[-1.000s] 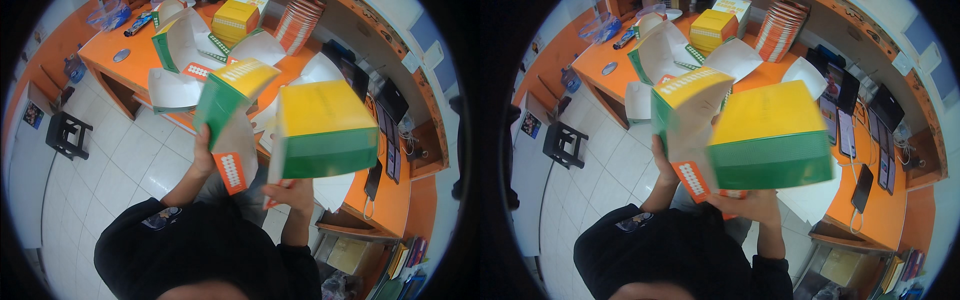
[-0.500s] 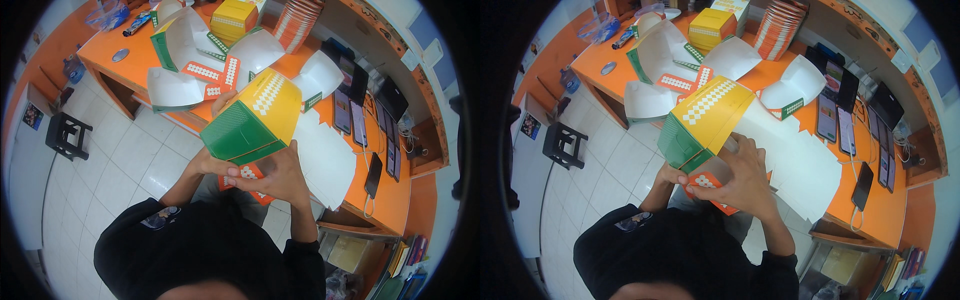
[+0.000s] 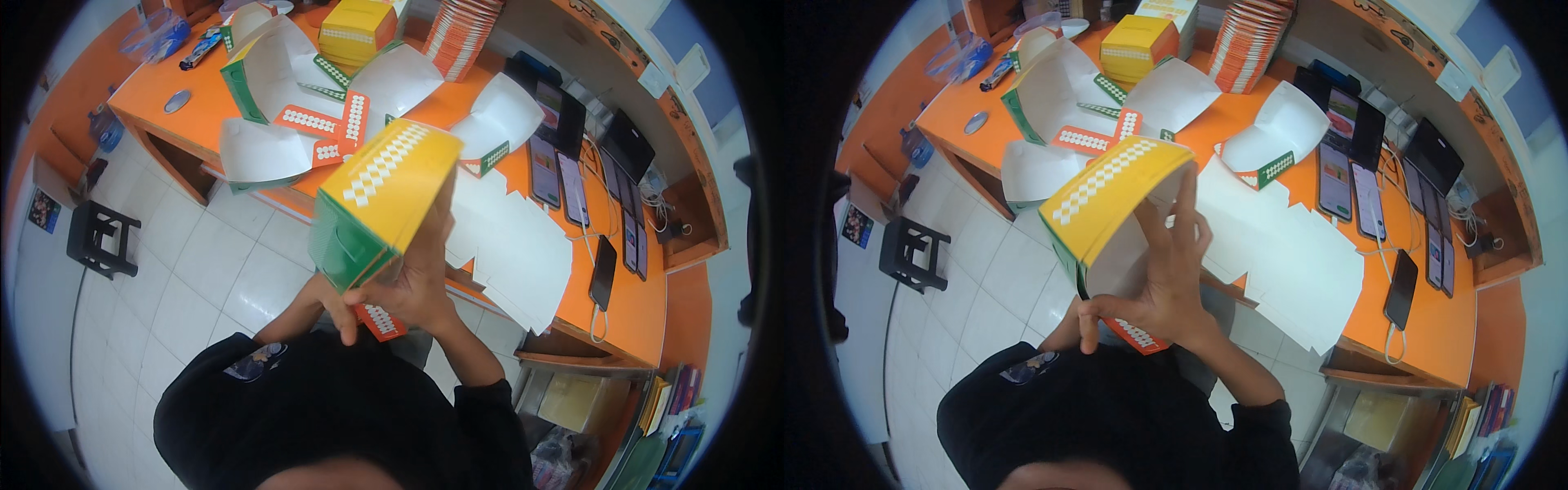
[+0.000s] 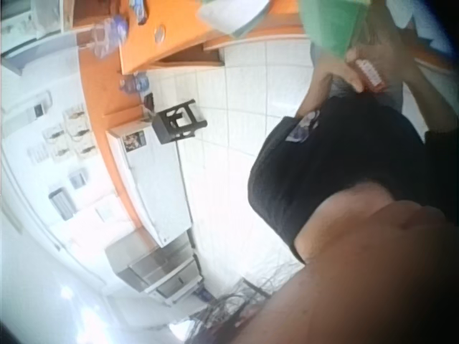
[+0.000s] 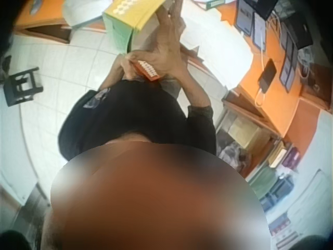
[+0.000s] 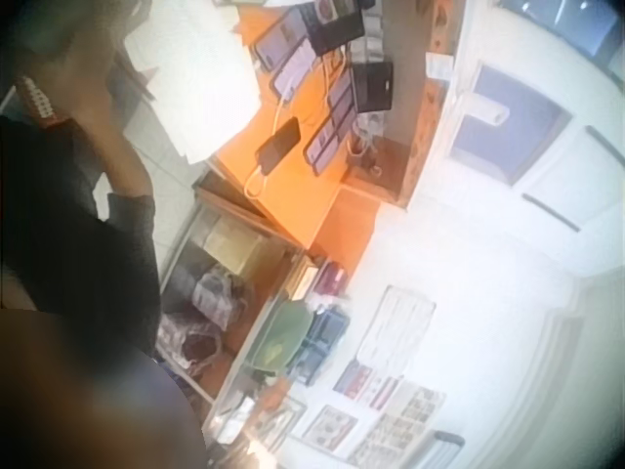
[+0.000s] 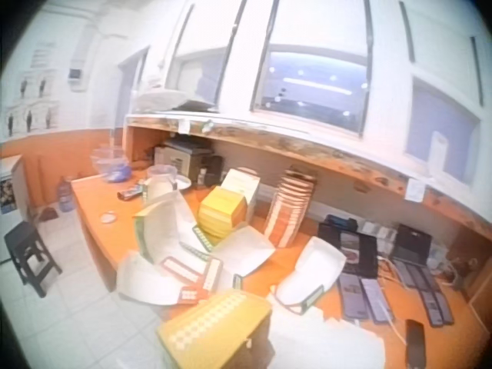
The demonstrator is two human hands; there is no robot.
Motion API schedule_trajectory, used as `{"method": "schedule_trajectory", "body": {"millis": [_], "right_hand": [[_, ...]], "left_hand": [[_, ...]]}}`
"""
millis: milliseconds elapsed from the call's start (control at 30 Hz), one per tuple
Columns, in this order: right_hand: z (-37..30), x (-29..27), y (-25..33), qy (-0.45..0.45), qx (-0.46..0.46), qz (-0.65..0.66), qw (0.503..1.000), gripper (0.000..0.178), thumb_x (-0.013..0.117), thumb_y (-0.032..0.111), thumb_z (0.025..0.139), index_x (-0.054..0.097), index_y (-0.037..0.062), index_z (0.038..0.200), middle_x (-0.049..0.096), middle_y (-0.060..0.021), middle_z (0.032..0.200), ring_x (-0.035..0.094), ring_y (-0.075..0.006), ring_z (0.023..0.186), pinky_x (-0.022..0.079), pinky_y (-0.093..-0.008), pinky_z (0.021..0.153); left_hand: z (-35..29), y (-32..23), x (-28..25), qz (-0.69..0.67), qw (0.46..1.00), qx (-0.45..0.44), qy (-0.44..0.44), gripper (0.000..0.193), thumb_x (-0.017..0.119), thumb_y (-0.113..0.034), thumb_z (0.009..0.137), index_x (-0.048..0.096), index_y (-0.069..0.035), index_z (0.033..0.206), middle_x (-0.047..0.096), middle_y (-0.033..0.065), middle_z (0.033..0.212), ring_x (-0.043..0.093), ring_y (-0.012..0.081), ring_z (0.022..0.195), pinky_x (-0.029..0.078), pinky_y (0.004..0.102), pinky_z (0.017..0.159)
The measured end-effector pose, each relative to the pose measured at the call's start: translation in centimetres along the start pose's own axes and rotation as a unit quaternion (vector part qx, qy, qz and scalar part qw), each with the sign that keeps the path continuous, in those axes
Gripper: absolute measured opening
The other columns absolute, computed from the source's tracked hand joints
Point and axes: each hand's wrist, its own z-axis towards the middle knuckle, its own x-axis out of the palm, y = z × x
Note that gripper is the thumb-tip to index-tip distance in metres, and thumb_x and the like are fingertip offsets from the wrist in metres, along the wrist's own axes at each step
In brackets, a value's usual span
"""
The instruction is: The person assembles small cardboard boxes from flat pieces. They fold the sides, tuck flaps, and secure the structure by hand, then place the finished box on the table. The process is repeated with multiple flat pieces.
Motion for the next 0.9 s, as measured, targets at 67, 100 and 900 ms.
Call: {"method": "schedule_trajectory", "body": {"millis": [67, 100, 900], "right_hand": [[1.2, -0.9, 0.2, 0.048, 0.031, 0.109, 0.992, 0.107, 0.068, 0.069, 0.068, 0.027, 0.0102, 0.147, 0.009, -0.0341, 0.149, 0.015, -0.0474, 0.139, 0.018, -0.0568, 0.109], [1.7, -1.6, 0.4, 0.075, 0.079, 0.237, 0.965, 0.104, 0.068, 0.067, 0.070, 0.026, 0.0102, 0.147, 0.011, -0.0317, 0.150, 0.017, -0.0451, 0.139, 0.017, -0.0569, 0.110], [2.7, -10.1, -1.2, -0.251, 0.009, -0.121, 0.960, 0.021, 0.056, -0.001, 0.091, 0.060, -0.0051, 0.111, 0.065, -0.0158, 0.111, 0.063, -0.0207, 0.101, 0.048, -0.0302, 0.090]], "left_hand": [[-0.7, -0.3, -0.4, 0.025, 0.999, 0.011, 0.020, 0.093, 0.069, -0.035, 0.058, 0.033, 0.000, 0.136, 0.042, 0.0197, 0.130, 0.046, 0.0302, 0.114, 0.042, 0.0425, 0.093], [-1.1, -0.7, -0.6, 0.034, 0.999, 0.026, 0.024, 0.092, 0.069, -0.035, 0.058, 0.033, 0.000, 0.136, 0.042, 0.0195, 0.129, 0.046, 0.0298, 0.113, 0.042, 0.0421, 0.092], [2.2, -4.4, 1.2, -0.206, 0.973, -0.003, -0.100, 0.086, 0.059, -0.048, 0.071, 0.032, 0.005, 0.132, 0.054, 0.0220, 0.106, 0.061, 0.0296, 0.088, 0.055, 0.0411, 0.073]]}}
